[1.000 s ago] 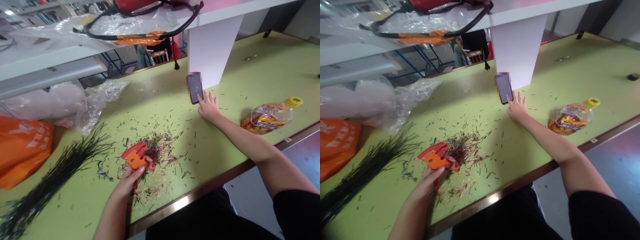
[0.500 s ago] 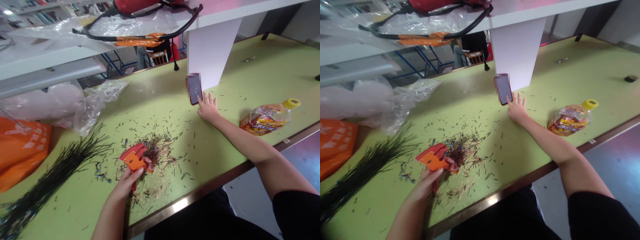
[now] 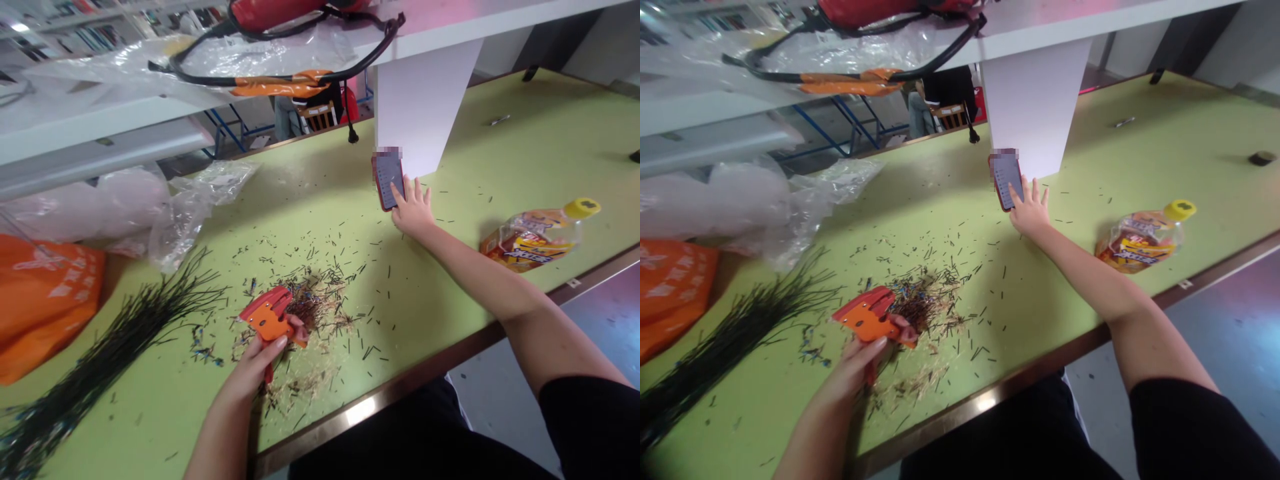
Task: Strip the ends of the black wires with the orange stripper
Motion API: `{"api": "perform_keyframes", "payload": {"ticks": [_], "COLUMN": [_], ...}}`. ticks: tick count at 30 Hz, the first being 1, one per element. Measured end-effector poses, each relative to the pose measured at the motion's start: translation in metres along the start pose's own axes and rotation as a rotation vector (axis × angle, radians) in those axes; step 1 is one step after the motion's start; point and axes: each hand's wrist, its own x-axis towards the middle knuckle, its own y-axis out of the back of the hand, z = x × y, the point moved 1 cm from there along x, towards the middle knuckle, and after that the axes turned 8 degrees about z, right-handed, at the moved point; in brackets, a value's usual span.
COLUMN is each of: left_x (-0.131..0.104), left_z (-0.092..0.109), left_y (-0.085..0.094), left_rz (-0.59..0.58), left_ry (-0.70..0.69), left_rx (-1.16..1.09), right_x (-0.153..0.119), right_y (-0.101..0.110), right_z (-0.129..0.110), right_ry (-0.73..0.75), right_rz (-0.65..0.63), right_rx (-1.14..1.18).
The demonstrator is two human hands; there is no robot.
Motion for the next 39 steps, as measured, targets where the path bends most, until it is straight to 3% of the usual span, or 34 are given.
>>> {"api": "perform_keyframes", "payload": {"ticks": [7,17,28,39], "left_x": [-0.001,-0.001,-0.001,-0.001], "left_z": [0.002,0.005,0.007,0.008], "left_y": [-0.002,-0.004,-0.005,-0.007], "left_rz": [0.027,0.023,0.053,0.067], "left_ry": [0.012,0.024,0.045,0.052], "left_rx": [0.026,0.032,0.033,0.029], "right_x": [-0.002,-0.006,0.002,0.000], "right_y": [-0.001,-0.004,0.009,0.005], "right_z": [-0.001,0.019,0.014,0.012], "right_ry": [0.014,-0.004,-0.021,0.007], "right_rz": [0.020,0.046,0.128,0.079], "right_rx": [-0.005,0.008,0.020,-0.027]}}
